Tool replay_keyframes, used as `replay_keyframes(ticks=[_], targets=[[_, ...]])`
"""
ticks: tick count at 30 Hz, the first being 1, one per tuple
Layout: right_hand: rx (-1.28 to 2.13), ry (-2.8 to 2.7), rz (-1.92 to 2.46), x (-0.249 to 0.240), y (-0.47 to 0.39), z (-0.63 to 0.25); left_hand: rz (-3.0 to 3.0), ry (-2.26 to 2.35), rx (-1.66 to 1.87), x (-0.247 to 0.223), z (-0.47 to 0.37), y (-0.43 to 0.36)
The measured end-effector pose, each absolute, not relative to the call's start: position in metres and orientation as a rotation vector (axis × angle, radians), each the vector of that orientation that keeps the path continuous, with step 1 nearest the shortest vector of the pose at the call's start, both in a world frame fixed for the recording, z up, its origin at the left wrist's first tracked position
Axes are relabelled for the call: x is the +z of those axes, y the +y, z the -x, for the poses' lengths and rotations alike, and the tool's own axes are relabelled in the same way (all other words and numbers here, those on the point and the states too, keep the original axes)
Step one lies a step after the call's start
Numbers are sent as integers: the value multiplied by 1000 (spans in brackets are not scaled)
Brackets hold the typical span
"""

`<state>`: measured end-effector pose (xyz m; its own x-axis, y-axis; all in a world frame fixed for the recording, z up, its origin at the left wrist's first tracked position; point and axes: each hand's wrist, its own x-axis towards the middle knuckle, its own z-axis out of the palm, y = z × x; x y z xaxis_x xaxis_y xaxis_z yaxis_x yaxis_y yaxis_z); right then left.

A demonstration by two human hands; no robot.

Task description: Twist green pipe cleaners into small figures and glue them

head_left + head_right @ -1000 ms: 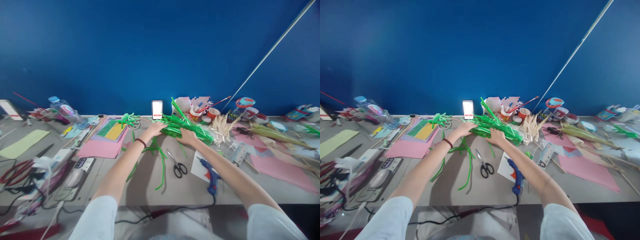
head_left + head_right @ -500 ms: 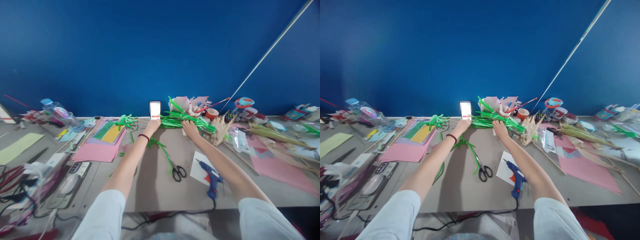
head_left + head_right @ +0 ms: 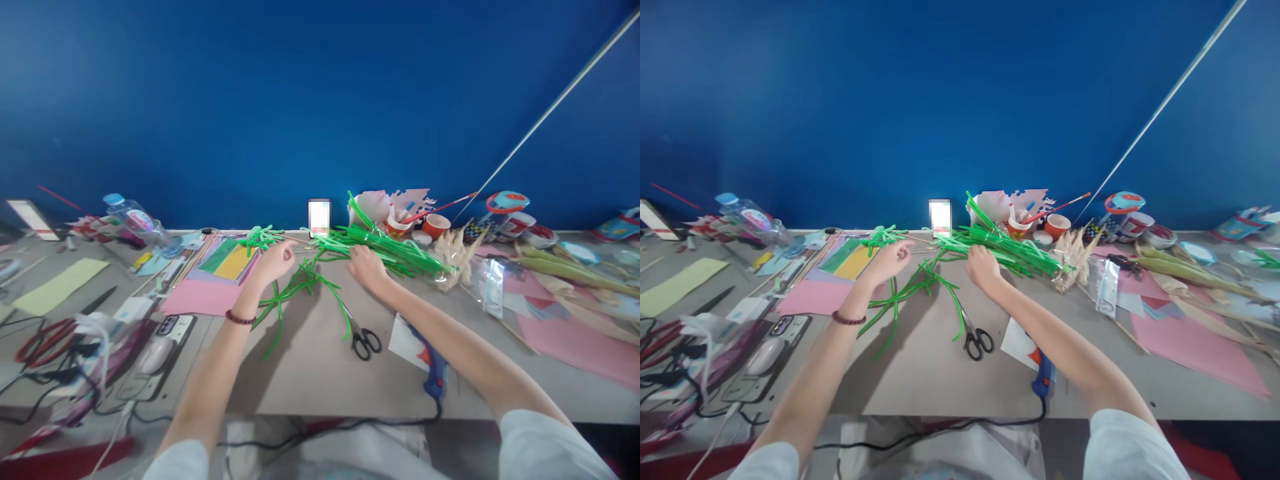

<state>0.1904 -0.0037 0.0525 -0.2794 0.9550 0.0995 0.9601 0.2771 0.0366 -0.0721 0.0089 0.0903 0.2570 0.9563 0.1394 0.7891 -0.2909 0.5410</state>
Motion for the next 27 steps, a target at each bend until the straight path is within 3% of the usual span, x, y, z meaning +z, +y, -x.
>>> replay_keyframes(ticks=[6,15,23,27], targets=[[496,-2419,1574,39,-23,-133,-2249,1821,221,65,88,-62],[643,-1863,1731,41,23,-189,-2321,1993,266,31,97,-103],[1035,-1394,1511,72,6,-215,-2440,1968,449,39,45,-80],[1214,-1273,1403,82,-9,-218,-2287,2043,229,36,14,-45]])
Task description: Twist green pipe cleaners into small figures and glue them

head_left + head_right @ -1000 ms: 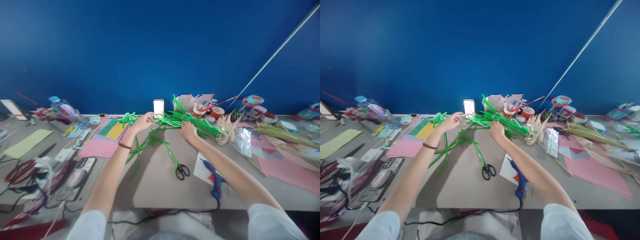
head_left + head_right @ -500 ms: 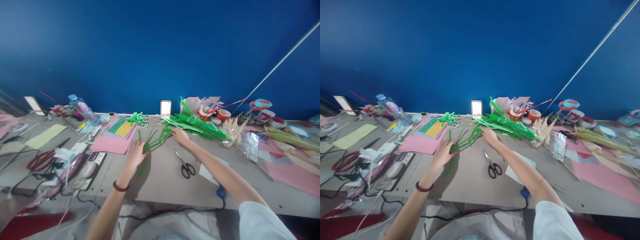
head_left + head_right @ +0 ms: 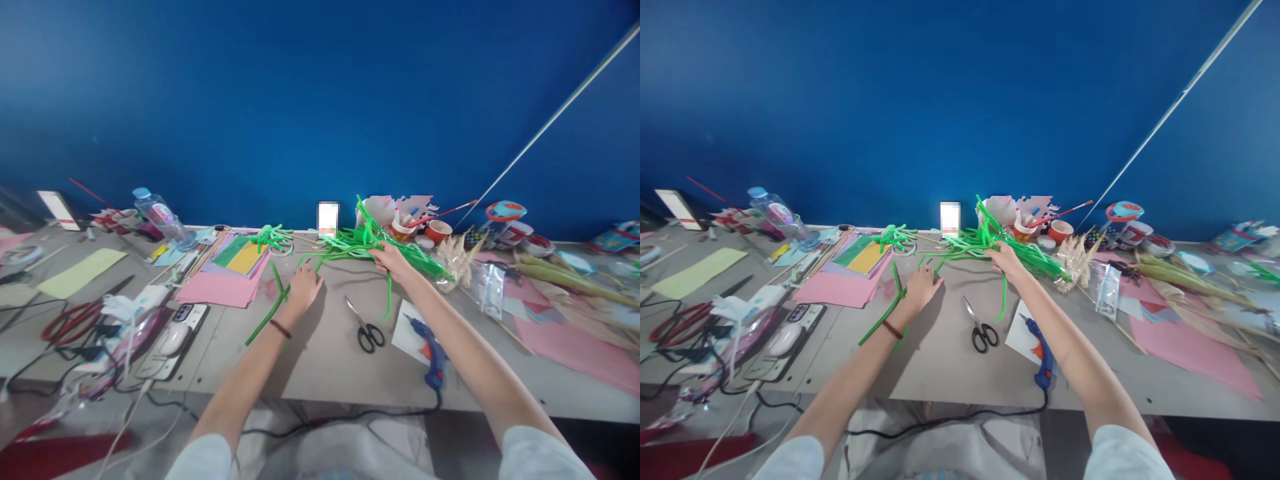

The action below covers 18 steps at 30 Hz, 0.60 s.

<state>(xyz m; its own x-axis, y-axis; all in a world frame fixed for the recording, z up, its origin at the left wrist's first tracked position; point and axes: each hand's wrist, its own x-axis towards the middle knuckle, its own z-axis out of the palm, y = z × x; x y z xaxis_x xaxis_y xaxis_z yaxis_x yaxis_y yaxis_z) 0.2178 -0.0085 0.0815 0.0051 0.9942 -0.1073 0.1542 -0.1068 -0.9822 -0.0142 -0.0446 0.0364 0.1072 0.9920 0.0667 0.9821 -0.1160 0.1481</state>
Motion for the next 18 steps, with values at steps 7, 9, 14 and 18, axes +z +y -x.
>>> replay_keyframes(ticks=[7,9,14,18], targets=[[1474,-1083,1298,81,-5,-243,-2194,2124,112,48,16,-28],[1530,-997,1273,82,-2,-248,-2205,2148,134,61,24,-32],[1563,-1059,1362,74,2,-246,-2352,2311,457,108,43,-40],[1445,-1174,1521,52,11,-236,-2540,2223,936,151,54,-48]])
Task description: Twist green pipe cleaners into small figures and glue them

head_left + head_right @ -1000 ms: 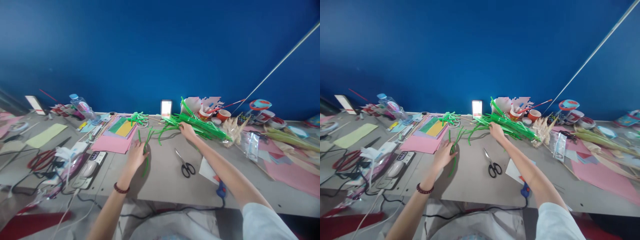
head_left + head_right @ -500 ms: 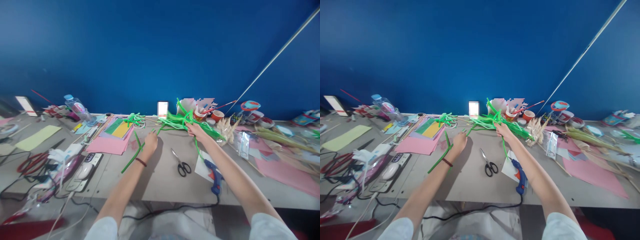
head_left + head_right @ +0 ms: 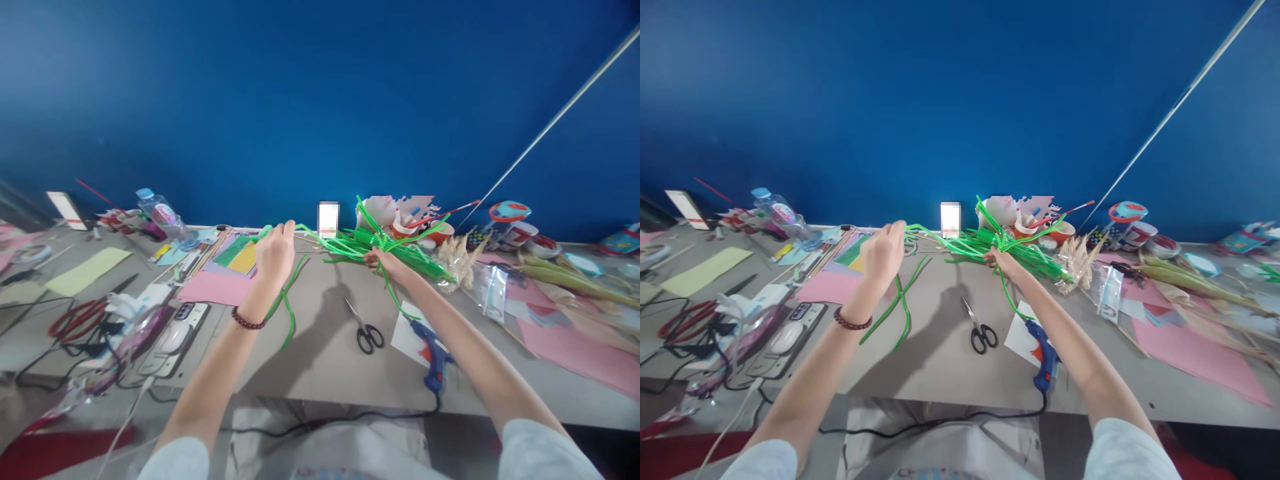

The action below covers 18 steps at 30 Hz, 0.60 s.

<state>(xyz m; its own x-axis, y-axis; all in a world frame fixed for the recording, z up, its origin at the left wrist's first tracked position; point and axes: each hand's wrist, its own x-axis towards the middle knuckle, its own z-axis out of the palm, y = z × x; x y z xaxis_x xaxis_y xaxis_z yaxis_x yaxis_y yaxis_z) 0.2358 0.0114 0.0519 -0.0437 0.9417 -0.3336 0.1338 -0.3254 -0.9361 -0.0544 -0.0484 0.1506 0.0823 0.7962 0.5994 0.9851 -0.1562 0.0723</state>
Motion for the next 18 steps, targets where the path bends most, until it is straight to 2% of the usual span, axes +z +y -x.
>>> replay_keyframes(ticks=[3,7,10,13,15,18], targets=[[1387,-1181,1538,39,22,-230,2019,-1587,-1036,180,62,-60],[1372,-1167,1514,41,35,-229,2396,-1363,-1443,199,63,-70],[1442,-1171,1475,60,33,-240,2686,-1327,-1710,185,49,-57],[1554,-1215,1444,90,19,-262,2965,-1371,-1914,147,22,-26],[1657,-1327,1437,108,6,-278,3057,-1447,-1837,116,0,-2],[1508,-1546,1582,124,-12,-291,2998,-1646,-1218,76,-32,29]])
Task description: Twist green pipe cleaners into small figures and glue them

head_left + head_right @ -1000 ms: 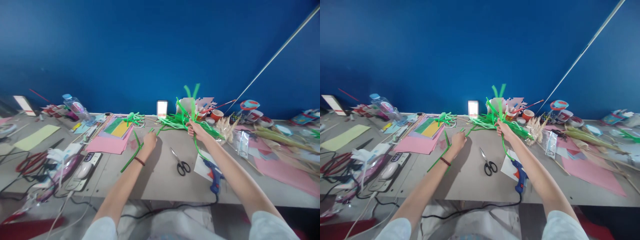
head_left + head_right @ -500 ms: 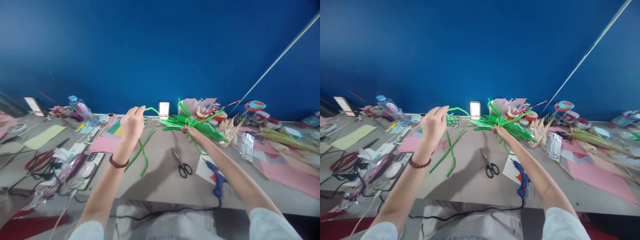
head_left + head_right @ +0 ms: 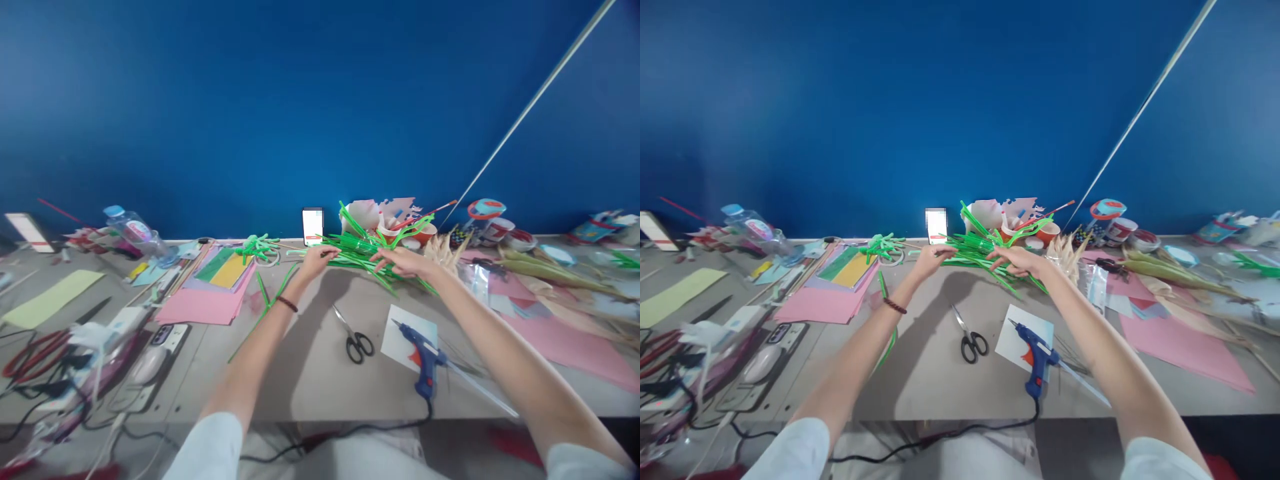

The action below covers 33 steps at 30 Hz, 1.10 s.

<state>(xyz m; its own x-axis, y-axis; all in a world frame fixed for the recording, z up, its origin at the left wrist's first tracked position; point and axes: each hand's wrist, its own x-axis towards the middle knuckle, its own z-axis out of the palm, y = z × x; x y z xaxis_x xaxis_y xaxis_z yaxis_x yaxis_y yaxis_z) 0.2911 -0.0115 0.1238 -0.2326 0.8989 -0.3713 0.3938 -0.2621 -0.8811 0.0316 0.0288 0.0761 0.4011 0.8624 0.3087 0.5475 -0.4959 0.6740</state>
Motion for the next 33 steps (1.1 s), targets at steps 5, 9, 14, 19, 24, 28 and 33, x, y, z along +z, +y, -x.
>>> replay_keyframes(ticks=[5,9,14,19,24,28,33], targets=[[752,-1871,1754,102,-20,-276,-2387,1305,742,42,-55,53],[740,-2163,1644,67,-11,-259,-2596,1326,597,31,-52,44],[672,-2172,1678,45,13,-260,-2756,1312,365,19,-50,29],[621,-2147,1755,38,37,-270,-2770,1416,274,19,-52,57],[565,-2080,1771,30,41,-266,-2687,1519,264,23,-57,78],[550,-2039,1719,31,31,-257,-2621,1496,263,27,-54,69],[504,-1977,1697,47,1,-239,-2507,1326,264,45,-35,36]])
